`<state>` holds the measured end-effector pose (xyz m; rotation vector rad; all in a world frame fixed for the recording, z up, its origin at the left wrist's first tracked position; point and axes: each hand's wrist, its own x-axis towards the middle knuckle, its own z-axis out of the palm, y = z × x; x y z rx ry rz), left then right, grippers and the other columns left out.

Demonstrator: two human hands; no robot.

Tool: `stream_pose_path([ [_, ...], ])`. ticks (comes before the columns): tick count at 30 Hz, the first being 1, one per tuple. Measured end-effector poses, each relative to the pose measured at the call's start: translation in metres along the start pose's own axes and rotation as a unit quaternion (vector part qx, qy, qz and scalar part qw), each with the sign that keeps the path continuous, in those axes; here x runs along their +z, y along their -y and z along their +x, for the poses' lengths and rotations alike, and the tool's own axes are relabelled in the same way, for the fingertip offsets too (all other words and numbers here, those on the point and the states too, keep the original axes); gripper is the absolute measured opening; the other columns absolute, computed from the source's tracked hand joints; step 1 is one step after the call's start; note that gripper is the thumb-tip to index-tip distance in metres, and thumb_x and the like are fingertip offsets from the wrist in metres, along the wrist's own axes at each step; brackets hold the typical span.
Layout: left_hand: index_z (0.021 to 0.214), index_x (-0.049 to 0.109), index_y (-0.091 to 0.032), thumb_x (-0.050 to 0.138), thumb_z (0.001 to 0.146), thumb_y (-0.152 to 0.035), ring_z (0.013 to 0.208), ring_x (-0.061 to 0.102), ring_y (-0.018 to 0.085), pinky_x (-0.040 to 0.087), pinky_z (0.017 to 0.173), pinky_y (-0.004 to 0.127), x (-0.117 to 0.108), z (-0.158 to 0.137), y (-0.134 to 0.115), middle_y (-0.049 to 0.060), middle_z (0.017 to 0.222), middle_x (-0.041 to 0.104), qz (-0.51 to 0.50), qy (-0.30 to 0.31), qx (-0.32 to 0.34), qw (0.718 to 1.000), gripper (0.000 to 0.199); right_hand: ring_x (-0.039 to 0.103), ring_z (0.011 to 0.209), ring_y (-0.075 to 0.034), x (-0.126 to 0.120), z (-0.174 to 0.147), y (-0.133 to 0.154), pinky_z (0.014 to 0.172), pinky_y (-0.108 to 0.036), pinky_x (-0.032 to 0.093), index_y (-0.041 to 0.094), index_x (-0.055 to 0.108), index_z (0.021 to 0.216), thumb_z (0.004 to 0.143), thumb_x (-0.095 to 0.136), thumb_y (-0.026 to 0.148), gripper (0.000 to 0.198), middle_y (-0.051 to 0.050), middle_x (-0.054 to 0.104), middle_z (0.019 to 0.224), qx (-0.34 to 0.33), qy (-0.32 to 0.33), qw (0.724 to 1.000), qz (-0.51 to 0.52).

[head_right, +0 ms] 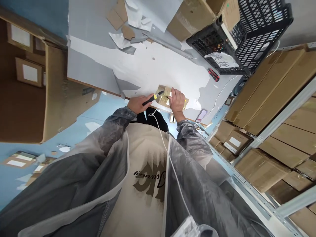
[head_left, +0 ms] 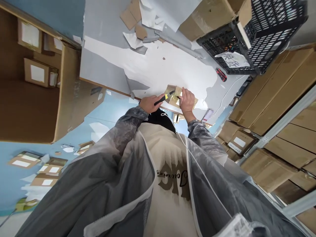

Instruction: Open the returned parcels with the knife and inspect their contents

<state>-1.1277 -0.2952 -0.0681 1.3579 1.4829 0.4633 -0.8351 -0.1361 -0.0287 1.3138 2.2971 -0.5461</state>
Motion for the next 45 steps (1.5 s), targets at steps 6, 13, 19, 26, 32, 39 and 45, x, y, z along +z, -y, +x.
stream_pose_path([
  [6, 0.183, 0.073, -0.03, 0.057, 0.121, -0.072, 0.122, 0.081, 0.041, 0.06, 0.104, 0.046, -0.021, -0.012, 0.023, 0.018, 0.119, 0.082, 0.015, 0.036, 0.036, 0.999, 0.076, 0.049, 0.18, -0.059, -0.008, 0.011, 0.01, 0.149, -0.086, 0.037, 0.015, 0.015, 0.208, 0.123, -0.004, 0.08, 0.109, -0.024, 0.055, 0.194, 0.042, -0.005, 0.999, -0.006],
  [13, 0.192, 0.062, -0.031, 0.053, 0.126, -0.056, 0.121, 0.081, 0.039, 0.057, 0.098, 0.042, -0.031, -0.004, 0.006, 0.019, 0.131, 0.084, 0.109, 0.032, 0.026, 0.993, 0.071, 0.067, 0.165, -0.044, -0.029, 0.022, 0.012, 0.143, -0.067, 0.054, 0.015, 0.059, 0.19, 0.133, 0.01, 0.06, 0.088, -0.025, 0.072, 0.174, 0.065, -0.039, 0.996, -0.04],
  [19, 0.196, 0.056, -0.031, 0.051, 0.128, -0.055, 0.13, 0.081, 0.038, 0.056, 0.098, 0.04, -0.036, 0.001, -0.007, 0.019, 0.141, 0.086, 0.145, 0.036, 0.014, 0.989, 0.072, 0.069, 0.15, -0.043, -0.039, -0.013, 0.051, 0.134, -0.065, 0.055, 0.016, 0.081, 0.154, 0.134, 0.047, 0.051, 0.054, -0.029, 0.075, 0.158, 0.052, -0.072, 0.992, -0.092],
  [26, 0.195, 0.057, -0.029, 0.054, 0.125, -0.054, 0.13, 0.082, 0.039, 0.056, 0.101, 0.042, -0.034, 0.007, -0.004, 0.019, 0.141, 0.088, 0.137, 0.018, 0.015, 0.99, 0.074, 0.055, 0.16, -0.052, -0.023, -0.043, 0.09, 0.136, -0.069, 0.049, 0.005, 0.057, 0.182, 0.123, 0.071, 0.065, 0.086, -0.036, 0.059, 0.176, 0.059, -0.047, 0.996, -0.048],
  [32, 0.189, 0.066, -0.03, 0.06, 0.121, -0.055, 0.129, 0.083, 0.039, 0.057, 0.1, 0.041, -0.048, 0.014, 0.007, 0.018, 0.139, 0.089, 0.137, 0.025, 0.038, 0.989, 0.073, 0.058, 0.148, -0.05, -0.012, -0.022, 0.095, 0.132, -0.069, 0.053, 0.007, 0.065, 0.17, 0.117, 0.081, 0.051, 0.07, -0.034, 0.064, 0.162, 0.09, -0.052, 0.994, -0.022],
  [39, 0.188, 0.067, -0.029, 0.058, 0.122, -0.056, 0.123, 0.083, 0.038, 0.056, 0.097, 0.04, -0.056, 0.018, 0.011, 0.018, 0.131, 0.09, 0.144, -0.003, 0.058, 0.988, 0.072, 0.062, 0.139, -0.046, -0.019, -0.009, 0.077, 0.128, -0.065, 0.059, 0.014, 0.073, 0.147, 0.105, 0.1, 0.059, 0.067, -0.028, 0.068, 0.151, 0.058, -0.052, 0.997, -0.018],
  [45, 0.187, 0.068, -0.033, 0.062, 0.121, -0.057, 0.123, 0.083, 0.039, 0.054, 0.096, 0.041, -0.059, 0.032, 0.001, 0.017, 0.132, 0.09, 0.152, 0.031, 0.078, 0.985, 0.07, 0.062, 0.141, -0.046, -0.025, -0.009, 0.073, 0.128, -0.065, 0.059, 0.015, 0.074, 0.147, 0.103, 0.103, 0.059, 0.068, -0.028, 0.069, 0.153, 0.055, -0.03, 0.997, -0.045],
])
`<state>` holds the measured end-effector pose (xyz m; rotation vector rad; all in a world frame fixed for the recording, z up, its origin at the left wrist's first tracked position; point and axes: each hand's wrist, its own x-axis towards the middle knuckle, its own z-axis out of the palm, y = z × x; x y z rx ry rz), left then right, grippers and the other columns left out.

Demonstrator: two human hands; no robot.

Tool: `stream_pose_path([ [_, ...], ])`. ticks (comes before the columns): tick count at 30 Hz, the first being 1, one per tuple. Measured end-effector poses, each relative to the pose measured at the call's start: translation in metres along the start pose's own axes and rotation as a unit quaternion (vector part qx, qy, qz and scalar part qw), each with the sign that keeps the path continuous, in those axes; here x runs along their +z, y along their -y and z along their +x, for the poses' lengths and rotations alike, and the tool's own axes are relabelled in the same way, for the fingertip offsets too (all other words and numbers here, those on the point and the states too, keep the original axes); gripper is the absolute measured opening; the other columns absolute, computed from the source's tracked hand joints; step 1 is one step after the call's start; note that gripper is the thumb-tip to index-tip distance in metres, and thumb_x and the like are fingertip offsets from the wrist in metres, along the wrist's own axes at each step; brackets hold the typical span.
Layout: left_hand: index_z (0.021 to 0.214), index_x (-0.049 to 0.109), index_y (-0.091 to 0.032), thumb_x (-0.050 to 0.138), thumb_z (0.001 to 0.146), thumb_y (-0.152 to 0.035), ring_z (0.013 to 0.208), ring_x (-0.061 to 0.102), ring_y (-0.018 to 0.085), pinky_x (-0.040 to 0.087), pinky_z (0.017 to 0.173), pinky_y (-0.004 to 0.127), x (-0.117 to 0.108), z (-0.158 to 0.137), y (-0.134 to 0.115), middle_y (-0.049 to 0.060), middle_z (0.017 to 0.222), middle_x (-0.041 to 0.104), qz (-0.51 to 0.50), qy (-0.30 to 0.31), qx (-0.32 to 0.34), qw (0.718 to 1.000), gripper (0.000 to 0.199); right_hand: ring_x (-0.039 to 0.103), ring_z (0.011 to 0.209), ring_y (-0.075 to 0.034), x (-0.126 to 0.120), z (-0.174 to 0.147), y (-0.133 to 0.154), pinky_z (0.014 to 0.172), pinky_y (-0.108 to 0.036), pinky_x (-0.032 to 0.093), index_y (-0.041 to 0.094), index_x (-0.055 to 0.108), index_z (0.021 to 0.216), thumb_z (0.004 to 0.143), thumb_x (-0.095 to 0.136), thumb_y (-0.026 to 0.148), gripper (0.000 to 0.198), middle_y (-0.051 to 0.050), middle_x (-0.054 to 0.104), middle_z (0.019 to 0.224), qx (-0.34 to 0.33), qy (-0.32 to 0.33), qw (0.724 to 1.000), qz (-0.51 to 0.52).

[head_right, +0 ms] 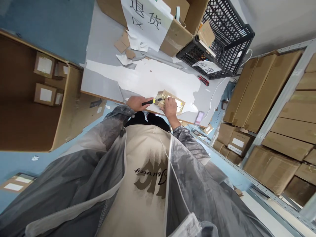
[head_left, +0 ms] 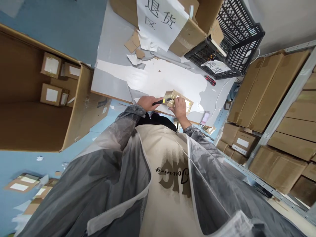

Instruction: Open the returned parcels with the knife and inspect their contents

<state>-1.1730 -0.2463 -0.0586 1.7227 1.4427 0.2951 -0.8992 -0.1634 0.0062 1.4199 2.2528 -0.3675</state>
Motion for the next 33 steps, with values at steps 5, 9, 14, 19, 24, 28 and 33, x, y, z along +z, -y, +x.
stream_pose_path([
  [5, 0.19, 0.066, -0.031, 0.061, 0.122, -0.056, 0.126, 0.083, 0.039, 0.054, 0.097, 0.041, 0.0, 0.004, -0.002, 0.019, 0.135, 0.09, 0.006, -0.013, -0.009, 1.0, 0.072, 0.06, 0.145, -0.048, -0.001, 0.001, 0.0, 0.13, -0.065, 0.056, 0.014, 0.076, 0.143, 0.105, 0.102, 0.054, 0.06, -0.029, 0.072, 0.152, 0.005, -0.021, 1.0, -0.001],
  [9, 0.188, 0.067, -0.031, 0.061, 0.122, -0.054, 0.124, 0.083, 0.039, 0.053, 0.096, 0.042, -0.003, 0.004, -0.004, 0.019, 0.137, 0.09, 0.023, 0.003, 0.005, 1.0, 0.071, 0.055, 0.16, -0.048, 0.004, -0.005, -0.001, 0.13, -0.063, 0.055, 0.014, 0.076, 0.141, 0.108, 0.098, 0.038, 0.046, -0.03, 0.077, 0.152, 0.007, -0.02, 1.0, 0.014],
  [14, 0.185, 0.07, -0.036, 0.063, 0.12, -0.051, 0.122, 0.084, 0.039, 0.054, 0.096, 0.043, -0.006, -0.004, -0.01, 0.017, 0.136, 0.09, 0.042, 0.042, 0.028, 0.998, 0.067, 0.05, 0.174, -0.046, 0.006, -0.005, -0.002, 0.137, -0.06, 0.053, 0.013, 0.075, 0.149, 0.103, 0.097, 0.025, 0.052, -0.031, 0.076, 0.161, 0.008, -0.015, 0.999, 0.028],
  [19, 0.186, 0.069, -0.038, 0.061, 0.121, -0.05, 0.124, 0.085, 0.04, 0.056, 0.099, 0.044, 0.009, -0.021, -0.016, 0.018, 0.14, 0.089, 0.039, 0.062, 0.001, 0.997, 0.067, 0.049, 0.177, -0.044, -0.004, 0.005, -0.001, 0.139, -0.06, 0.054, 0.015, 0.076, 0.15, 0.103, 0.096, 0.021, 0.052, -0.025, 0.081, 0.152, -0.019, 0.006, 0.999, 0.047],
  [24, 0.19, 0.065, -0.025, 0.057, 0.123, -0.059, 0.14, 0.084, 0.041, 0.063, 0.113, 0.044, 0.027, -0.032, -0.008, 0.02, 0.15, 0.09, -0.049, -0.044, -0.088, 0.994, 0.075, 0.063, 0.152, -0.046, -0.02, 0.012, -0.014, 0.131, -0.06, 0.058, 0.016, 0.08, 0.143, 0.108, 0.1, 0.05, 0.053, -0.026, 0.078, 0.151, -0.029, -0.002, 0.998, 0.052],
  [28, 0.192, 0.062, -0.02, 0.05, 0.124, -0.07, 0.144, 0.084, 0.042, 0.067, 0.118, 0.045, 0.028, -0.041, 0.002, 0.018, 0.157, 0.089, -0.102, -0.118, -0.149, 0.977, 0.084, 0.07, 0.146, -0.045, -0.025, 0.017, -0.034, 0.125, -0.057, 0.063, 0.017, 0.086, 0.133, 0.096, 0.109, 0.062, 0.063, -0.025, 0.081, 0.151, -0.017, 0.043, 0.999, 0.019],
  [33, 0.19, 0.065, -0.022, 0.058, 0.122, -0.073, 0.147, 0.084, 0.045, 0.069, 0.12, 0.047, 0.022, -0.048, 0.007, 0.016, 0.161, 0.087, -0.112, -0.131, -0.174, 0.97, 0.085, 0.086, 0.131, -0.039, -0.021, 0.036, -0.036, 0.117, -0.049, 0.072, 0.017, 0.088, 0.12, 0.1, 0.1, 0.07, 0.057, -0.019, 0.09, 0.124, 0.166, 0.045, 0.971, 0.167],
])
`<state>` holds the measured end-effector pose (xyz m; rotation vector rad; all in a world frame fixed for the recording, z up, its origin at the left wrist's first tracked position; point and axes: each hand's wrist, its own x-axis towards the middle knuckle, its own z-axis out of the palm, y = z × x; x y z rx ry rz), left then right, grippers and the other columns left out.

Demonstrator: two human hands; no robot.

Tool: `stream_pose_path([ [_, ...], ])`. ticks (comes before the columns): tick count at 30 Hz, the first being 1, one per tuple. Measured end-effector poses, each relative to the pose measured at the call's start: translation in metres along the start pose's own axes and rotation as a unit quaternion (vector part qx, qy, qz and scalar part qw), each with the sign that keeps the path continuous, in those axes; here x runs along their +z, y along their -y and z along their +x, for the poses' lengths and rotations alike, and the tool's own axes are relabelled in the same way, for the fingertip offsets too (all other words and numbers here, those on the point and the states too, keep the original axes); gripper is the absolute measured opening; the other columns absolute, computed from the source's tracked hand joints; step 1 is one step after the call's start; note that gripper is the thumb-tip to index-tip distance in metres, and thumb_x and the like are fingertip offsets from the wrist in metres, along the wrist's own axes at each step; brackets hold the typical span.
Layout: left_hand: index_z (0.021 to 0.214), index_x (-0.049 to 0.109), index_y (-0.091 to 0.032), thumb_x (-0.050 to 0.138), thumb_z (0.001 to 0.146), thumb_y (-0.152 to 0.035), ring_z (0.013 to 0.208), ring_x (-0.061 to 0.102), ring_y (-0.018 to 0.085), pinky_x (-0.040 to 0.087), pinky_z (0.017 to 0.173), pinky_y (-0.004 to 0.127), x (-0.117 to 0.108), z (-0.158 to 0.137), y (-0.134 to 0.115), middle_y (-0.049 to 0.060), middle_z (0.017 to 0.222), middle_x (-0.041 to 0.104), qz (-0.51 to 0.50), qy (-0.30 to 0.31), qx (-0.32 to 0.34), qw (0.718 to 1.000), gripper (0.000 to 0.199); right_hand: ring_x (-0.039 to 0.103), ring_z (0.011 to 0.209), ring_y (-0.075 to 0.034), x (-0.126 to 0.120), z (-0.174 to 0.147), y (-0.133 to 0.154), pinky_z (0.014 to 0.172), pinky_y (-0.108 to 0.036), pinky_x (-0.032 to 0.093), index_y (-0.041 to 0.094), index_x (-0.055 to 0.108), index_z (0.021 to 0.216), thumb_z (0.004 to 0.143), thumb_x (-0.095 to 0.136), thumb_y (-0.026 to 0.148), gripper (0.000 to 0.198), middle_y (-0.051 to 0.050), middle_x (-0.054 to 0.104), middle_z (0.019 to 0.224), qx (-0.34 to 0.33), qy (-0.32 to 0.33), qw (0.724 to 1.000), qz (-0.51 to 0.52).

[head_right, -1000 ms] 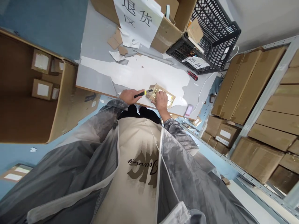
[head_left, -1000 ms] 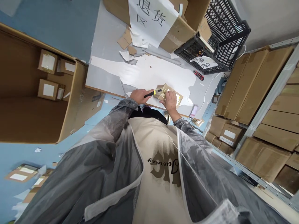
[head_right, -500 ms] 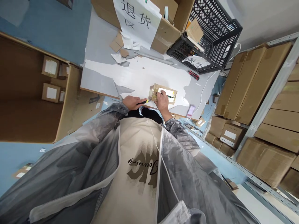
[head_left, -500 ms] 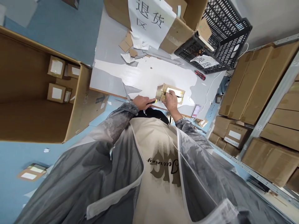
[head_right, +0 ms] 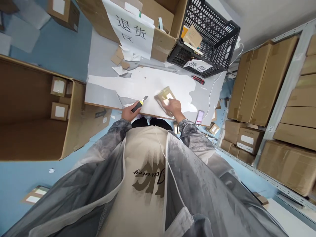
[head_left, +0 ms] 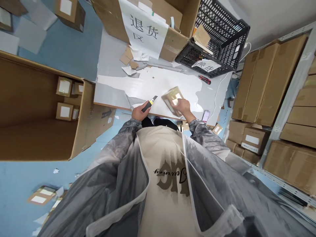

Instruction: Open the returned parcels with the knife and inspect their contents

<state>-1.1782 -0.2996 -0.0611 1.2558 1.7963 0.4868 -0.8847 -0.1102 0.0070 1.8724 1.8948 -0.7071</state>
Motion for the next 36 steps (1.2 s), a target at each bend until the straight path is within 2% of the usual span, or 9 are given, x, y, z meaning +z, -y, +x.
stream_pose_path([
  [2, 0.189, 0.067, -0.023, 0.061, 0.122, -0.07, 0.149, 0.084, 0.044, 0.069, 0.122, 0.047, 0.0, -0.001, -0.002, 0.015, 0.162, 0.087, 0.001, -0.005, -0.005, 1.0, 0.081, 0.089, 0.112, -0.033, 0.004, 0.007, 0.008, 0.098, -0.043, 0.079, 0.018, 0.085, 0.125, 0.104, 0.093, 0.075, 0.062, -0.013, 0.089, 0.111, 0.135, -0.03, 0.97, 0.199],
  [5, 0.187, 0.07, -0.025, 0.062, 0.122, -0.069, 0.148, 0.084, 0.044, 0.069, 0.122, 0.048, 0.005, -0.003, -0.01, 0.013, 0.16, 0.088, -0.006, -0.008, -0.005, 1.0, 0.079, 0.087, 0.087, -0.024, 0.008, 0.011, 0.017, 0.075, -0.036, 0.081, 0.02, 0.075, 0.129, 0.109, 0.088, 0.082, 0.067, -0.004, 0.081, 0.092, 0.268, -0.035, 0.83, 0.488],
  [8, 0.186, 0.071, -0.024, 0.061, 0.121, -0.072, 0.143, 0.086, 0.044, 0.071, 0.117, 0.047, 0.015, -0.003, -0.021, 0.013, 0.154, 0.09, -0.014, 0.008, -0.007, 1.0, 0.081, 0.089, 0.087, -0.021, 0.007, 0.008, 0.018, 0.078, -0.03, 0.081, 0.022, 0.069, 0.121, 0.116, 0.086, 0.074, 0.055, -0.003, 0.08, 0.09, 0.269, -0.003, 0.726, 0.633],
  [11, 0.187, 0.069, -0.022, 0.06, 0.122, -0.071, 0.136, 0.089, 0.045, 0.072, 0.11, 0.046, 0.027, 0.002, -0.032, 0.015, 0.149, 0.092, -0.016, 0.03, -0.019, 0.999, 0.081, 0.092, 0.095, -0.021, 0.003, -0.001, 0.01, 0.087, -0.032, 0.083, 0.021, 0.069, 0.115, 0.117, 0.091, 0.048, 0.034, -0.004, 0.084, 0.096, 0.217, 0.042, 0.696, 0.683],
  [15, 0.188, 0.068, -0.025, 0.059, 0.123, -0.07, 0.133, 0.089, 0.043, 0.072, 0.108, 0.046, 0.039, 0.015, -0.043, 0.014, 0.145, 0.093, -0.018, 0.018, -0.019, 1.0, 0.08, 0.089, 0.081, -0.017, 0.0, -0.013, -0.001, 0.086, -0.032, 0.084, 0.018, 0.073, 0.111, 0.102, 0.1, 0.015, 0.029, -0.002, 0.086, 0.094, 0.178, 0.041, 0.738, 0.65],
  [19, 0.187, 0.069, -0.026, 0.059, 0.122, -0.073, 0.13, 0.089, 0.043, 0.07, 0.106, 0.045, 0.044, 0.021, -0.05, 0.015, 0.14, 0.094, -0.002, 0.003, -0.006, 1.0, 0.081, 0.087, 0.073, -0.019, -0.001, -0.015, -0.004, 0.073, -0.032, 0.081, 0.018, 0.08, 0.116, 0.103, 0.1, 0.029, 0.026, -0.001, 0.084, 0.086, 0.193, -0.033, 0.823, 0.533],
  [25, 0.191, 0.064, -0.024, 0.056, 0.124, -0.069, 0.131, 0.087, 0.043, 0.066, 0.105, 0.044, 0.043, 0.024, -0.059, 0.017, 0.146, 0.092, 0.025, -0.005, -0.018, 1.0, 0.082, 0.089, 0.12, -0.039, -0.006, -0.015, -0.01, 0.102, -0.049, 0.075, 0.019, 0.088, 0.115, 0.123, 0.066, 0.037, 0.03, -0.02, 0.09, 0.116, 0.07, -0.097, 0.99, 0.073],
  [29, 0.191, 0.065, -0.025, 0.057, 0.122, -0.07, 0.123, 0.087, 0.043, 0.065, 0.097, 0.043, 0.043, 0.032, -0.062, 0.016, 0.137, 0.094, 0.035, 0.001, -0.008, 0.999, 0.083, 0.075, 0.146, -0.047, -0.009, -0.007, -0.007, 0.126, -0.066, 0.063, 0.011, 0.084, 0.144, 0.12, 0.057, 0.018, 0.037, -0.03, 0.083, 0.149, -0.106, -0.099, 0.985, -0.094],
  [36, 0.191, 0.065, -0.026, 0.058, 0.122, -0.065, 0.131, 0.085, 0.043, 0.064, 0.103, 0.044, 0.036, 0.039, -0.068, 0.018, 0.145, 0.092, 0.077, -0.015, -0.009, 0.997, 0.079, 0.057, 0.173, -0.046, -0.016, 0.047, 0.006, 0.148, -0.07, 0.046, 0.011, 0.055, 0.188, 0.115, 0.073, 0.019, 0.076, -0.027, 0.058, 0.191, -0.304, -0.004, 0.947, -0.106],
])
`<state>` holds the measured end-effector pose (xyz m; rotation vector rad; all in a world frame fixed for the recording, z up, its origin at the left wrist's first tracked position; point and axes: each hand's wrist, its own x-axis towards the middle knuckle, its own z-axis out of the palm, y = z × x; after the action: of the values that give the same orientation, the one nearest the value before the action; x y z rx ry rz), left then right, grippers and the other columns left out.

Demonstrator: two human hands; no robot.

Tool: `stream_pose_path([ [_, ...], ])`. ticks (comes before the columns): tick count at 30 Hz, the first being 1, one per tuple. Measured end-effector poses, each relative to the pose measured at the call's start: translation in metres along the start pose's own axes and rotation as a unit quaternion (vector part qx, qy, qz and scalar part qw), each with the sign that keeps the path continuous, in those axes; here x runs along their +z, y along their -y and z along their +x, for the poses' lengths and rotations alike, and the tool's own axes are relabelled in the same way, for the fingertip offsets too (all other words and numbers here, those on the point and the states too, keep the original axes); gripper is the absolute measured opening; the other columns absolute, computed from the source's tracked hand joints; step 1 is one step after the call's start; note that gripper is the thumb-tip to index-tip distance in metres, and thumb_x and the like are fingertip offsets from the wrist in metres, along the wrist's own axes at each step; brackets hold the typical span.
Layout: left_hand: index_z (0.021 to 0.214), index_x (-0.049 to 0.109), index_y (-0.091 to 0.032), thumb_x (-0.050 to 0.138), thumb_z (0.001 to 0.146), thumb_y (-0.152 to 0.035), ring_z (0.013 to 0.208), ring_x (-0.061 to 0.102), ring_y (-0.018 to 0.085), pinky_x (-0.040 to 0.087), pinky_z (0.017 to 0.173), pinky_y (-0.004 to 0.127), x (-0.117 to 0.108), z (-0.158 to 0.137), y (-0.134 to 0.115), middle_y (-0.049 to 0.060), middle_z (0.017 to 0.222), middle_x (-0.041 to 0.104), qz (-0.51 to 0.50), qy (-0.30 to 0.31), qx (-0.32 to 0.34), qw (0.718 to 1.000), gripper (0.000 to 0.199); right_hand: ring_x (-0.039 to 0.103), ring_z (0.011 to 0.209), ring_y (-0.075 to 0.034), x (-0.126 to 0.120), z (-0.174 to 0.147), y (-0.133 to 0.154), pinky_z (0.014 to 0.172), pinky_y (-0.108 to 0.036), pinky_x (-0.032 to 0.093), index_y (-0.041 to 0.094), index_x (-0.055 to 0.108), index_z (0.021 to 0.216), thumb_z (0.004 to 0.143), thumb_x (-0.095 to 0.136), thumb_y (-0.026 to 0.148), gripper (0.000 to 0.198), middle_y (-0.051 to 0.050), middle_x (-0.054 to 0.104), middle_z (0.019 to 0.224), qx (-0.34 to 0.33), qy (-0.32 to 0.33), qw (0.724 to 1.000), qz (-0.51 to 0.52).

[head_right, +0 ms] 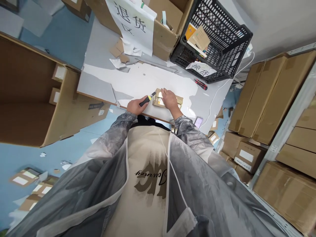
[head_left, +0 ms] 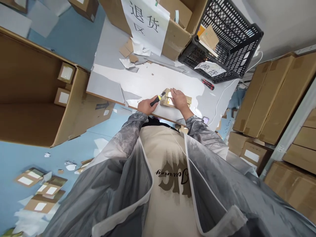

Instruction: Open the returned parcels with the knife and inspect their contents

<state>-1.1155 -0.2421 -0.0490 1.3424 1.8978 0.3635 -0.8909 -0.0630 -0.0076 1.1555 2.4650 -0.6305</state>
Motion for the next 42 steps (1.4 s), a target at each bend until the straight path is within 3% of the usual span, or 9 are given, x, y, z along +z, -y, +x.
stream_pose_path([
  [5, 0.192, 0.063, -0.024, 0.058, 0.123, -0.061, 0.137, 0.085, 0.042, 0.064, 0.111, 0.044, -0.008, -0.002, 0.0, 0.019, 0.154, 0.089, 0.006, 0.031, 0.016, 0.999, 0.078, 0.066, 0.166, -0.041, 0.0, 0.009, -0.014, 0.147, -0.058, 0.05, 0.011, 0.061, 0.186, 0.119, 0.074, 0.018, 0.068, -0.024, 0.062, 0.19, -0.032, 0.021, 0.999, 0.002],
  [9, 0.189, 0.066, -0.022, 0.057, 0.123, -0.068, 0.137, 0.087, 0.04, 0.066, 0.114, 0.044, -0.003, -0.015, 0.004, 0.02, 0.147, 0.091, -0.014, 0.014, 0.011, 1.0, 0.081, 0.071, 0.158, -0.038, -0.002, 0.013, -0.015, 0.14, -0.052, 0.055, 0.016, 0.066, 0.182, 0.12, 0.081, 0.025, 0.064, -0.02, 0.068, 0.186, -0.051, 0.043, 0.998, 0.018],
  [16, 0.188, 0.067, -0.021, 0.058, 0.122, -0.082, 0.109, 0.093, 0.034, 0.076, 0.106, 0.046, 0.026, -0.031, 0.007, 0.013, 0.142, 0.094, -0.12, 0.008, -0.066, 0.991, 0.091, 0.069, 0.165, -0.037, 0.014, 0.004, -0.007, 0.14, -0.05, 0.054, 0.016, 0.067, 0.181, 0.125, 0.076, 0.031, 0.059, -0.02, 0.065, 0.189, -0.102, 0.034, 0.994, 0.024],
  [18, 0.187, 0.068, -0.019, 0.062, 0.122, -0.078, 0.104, 0.093, 0.033, 0.077, 0.106, 0.047, 0.034, -0.03, 0.01, 0.012, 0.144, 0.094, -0.141, -0.001, -0.078, 0.987, 0.088, 0.069, 0.166, -0.037, 0.023, -0.005, -0.002, 0.141, -0.049, 0.054, 0.016, 0.066, 0.182, 0.127, 0.072, 0.034, 0.058, -0.021, 0.069, 0.185, -0.094, 0.003, 0.995, 0.028],
  [23, 0.174, 0.081, -0.02, 0.078, 0.116, -0.062, 0.136, 0.09, 0.039, 0.073, 0.12, 0.045, 0.037, -0.027, 0.03, 0.013, 0.15, 0.092, -0.135, -0.037, -0.017, 0.99, 0.072, 0.073, 0.162, -0.041, 0.033, -0.018, 0.011, 0.137, -0.054, 0.06, 0.011, 0.064, 0.184, 0.132, 0.054, 0.042, 0.061, -0.026, 0.071, 0.18, -0.067, -0.019, 0.998, -0.01],
  [29, 0.177, 0.079, -0.019, 0.07, 0.118, -0.061, 0.122, 0.092, 0.035, 0.072, 0.11, 0.039, 0.018, -0.03, 0.056, 0.014, 0.13, 0.096, -0.027, 0.004, 0.054, 0.998, 0.073, 0.078, 0.153, -0.036, 0.026, -0.015, 0.024, 0.126, -0.045, 0.062, 0.014, 0.065, 0.183, 0.134, 0.049, 0.041, 0.058, -0.024, 0.075, 0.176, -0.04, 0.028, 0.999, -0.012],
  [35, 0.183, 0.074, -0.027, 0.062, 0.124, -0.061, 0.117, 0.09, 0.035, 0.07, 0.102, 0.038, 0.003, -0.046, 0.065, 0.016, 0.125, 0.093, 0.066, 0.081, 0.132, 0.986, 0.069, 0.088, 0.125, -0.031, 0.013, -0.018, 0.035, 0.095, -0.035, 0.058, 0.019, 0.087, 0.155, 0.137, 0.045, 0.044, 0.052, -0.019, 0.092, 0.142, 0.058, 0.064, 0.996, 0.02],
  [39, 0.186, 0.07, -0.028, 0.06, 0.126, -0.061, 0.117, 0.09, 0.034, 0.069, 0.103, 0.037, -0.005, -0.056, 0.065, 0.016, 0.125, 0.092, 0.07, 0.092, 0.111, 0.987, 0.07, 0.086, 0.114, -0.032, 0.006, -0.021, 0.029, 0.09, -0.035, 0.052, 0.02, 0.095, 0.131, 0.135, 0.052, 0.055, 0.056, -0.017, 0.095, 0.127, 0.085, 0.059, 0.992, 0.077],
  [42, 0.185, 0.072, -0.026, 0.061, 0.124, -0.067, 0.115, 0.09, 0.035, 0.07, 0.104, 0.039, -0.007, -0.05, 0.06, 0.015, 0.126, 0.093, 0.053, 0.088, 0.077, 0.992, 0.073, 0.08, 0.12, -0.035, 0.004, -0.021, 0.02, 0.099, -0.04, 0.053, 0.02, 0.093, 0.131, 0.133, 0.058, 0.053, 0.048, -0.018, 0.092, 0.13, 0.088, -0.003, 0.992, 0.089],
])
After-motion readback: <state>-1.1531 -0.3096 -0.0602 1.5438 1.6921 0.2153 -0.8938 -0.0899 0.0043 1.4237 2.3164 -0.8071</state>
